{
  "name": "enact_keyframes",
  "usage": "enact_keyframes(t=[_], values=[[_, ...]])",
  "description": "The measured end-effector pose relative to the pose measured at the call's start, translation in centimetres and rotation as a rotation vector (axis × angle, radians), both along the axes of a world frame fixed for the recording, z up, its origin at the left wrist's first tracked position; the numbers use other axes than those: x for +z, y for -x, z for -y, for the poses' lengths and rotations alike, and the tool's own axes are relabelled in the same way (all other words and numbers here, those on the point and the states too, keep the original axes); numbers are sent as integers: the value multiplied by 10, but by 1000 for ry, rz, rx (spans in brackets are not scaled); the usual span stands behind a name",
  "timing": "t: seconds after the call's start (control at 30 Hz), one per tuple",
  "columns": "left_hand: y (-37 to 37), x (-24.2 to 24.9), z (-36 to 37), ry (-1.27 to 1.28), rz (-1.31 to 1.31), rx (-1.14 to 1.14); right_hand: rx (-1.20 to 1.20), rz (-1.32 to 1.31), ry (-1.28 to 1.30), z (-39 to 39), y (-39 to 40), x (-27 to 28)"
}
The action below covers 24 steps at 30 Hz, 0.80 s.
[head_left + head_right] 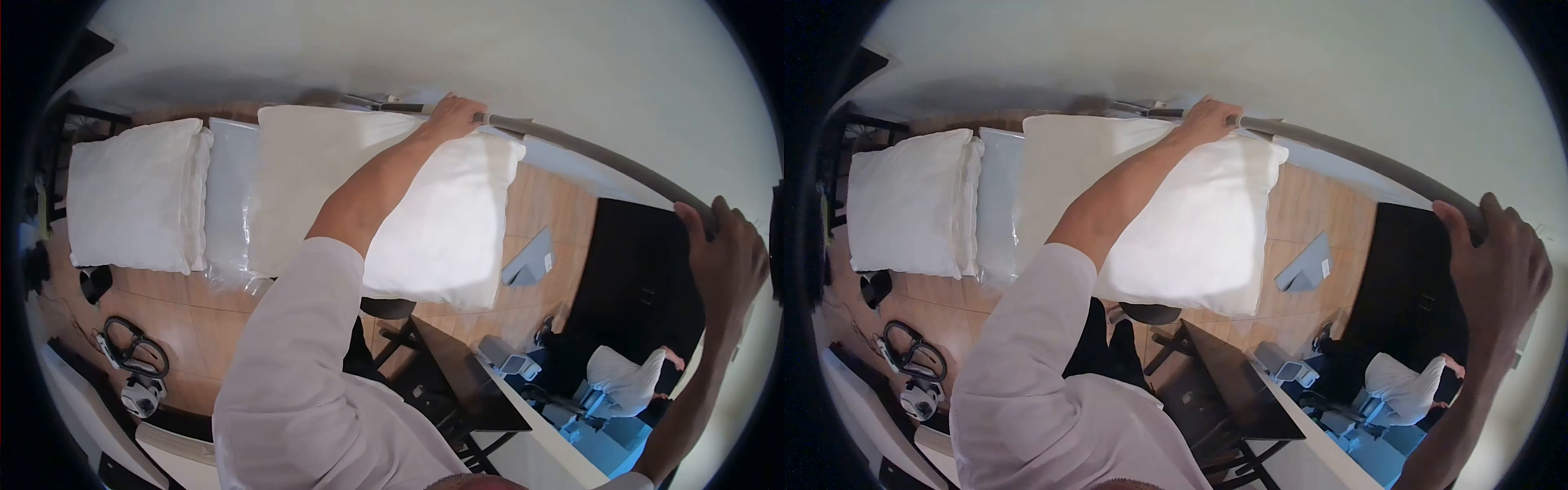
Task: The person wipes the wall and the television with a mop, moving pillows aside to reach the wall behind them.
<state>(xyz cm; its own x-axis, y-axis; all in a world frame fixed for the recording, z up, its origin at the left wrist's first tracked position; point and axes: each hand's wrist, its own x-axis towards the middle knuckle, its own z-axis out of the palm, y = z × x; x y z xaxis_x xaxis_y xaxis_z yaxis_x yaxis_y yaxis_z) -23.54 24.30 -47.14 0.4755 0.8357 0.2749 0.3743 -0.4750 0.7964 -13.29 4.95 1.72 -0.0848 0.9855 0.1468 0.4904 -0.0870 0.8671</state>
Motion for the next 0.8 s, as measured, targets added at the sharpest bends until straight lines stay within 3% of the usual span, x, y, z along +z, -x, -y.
enact_keyframes(t=[0.13,0.23,0.3,0.4,0.5,0.6,0.67,0.7,0.77,0.8], values=[[-9,-56,-11,85,-91,55,35,-23,58,-22,0,-41],[-4,-71,-15,141,-160,56,115,-7,58,-31,-6,-72],[-3,-81,-17,196,-193,43,-6,5,118,-39,0,-85],[4,-98,-16,200,-173,45,113,11,85,-37,4,-101],[0,-95,2,70,-226,113,-11,-28,109,-30,9,-101],[2,-89,13,270,-270,76,-162,-44,150,-18,18,-91],[5,-100,19,190,-244,155,88,-311,153,-5,22,-77],[5,-102,18,185,-242,159,92,-309,148,3,15,-72],[5,-104,17,136,-109,202,206,-609,-204,15,-18,-65],[7,-99,17,135,-105,207,113,-1062,-334,12,-44,-77]])
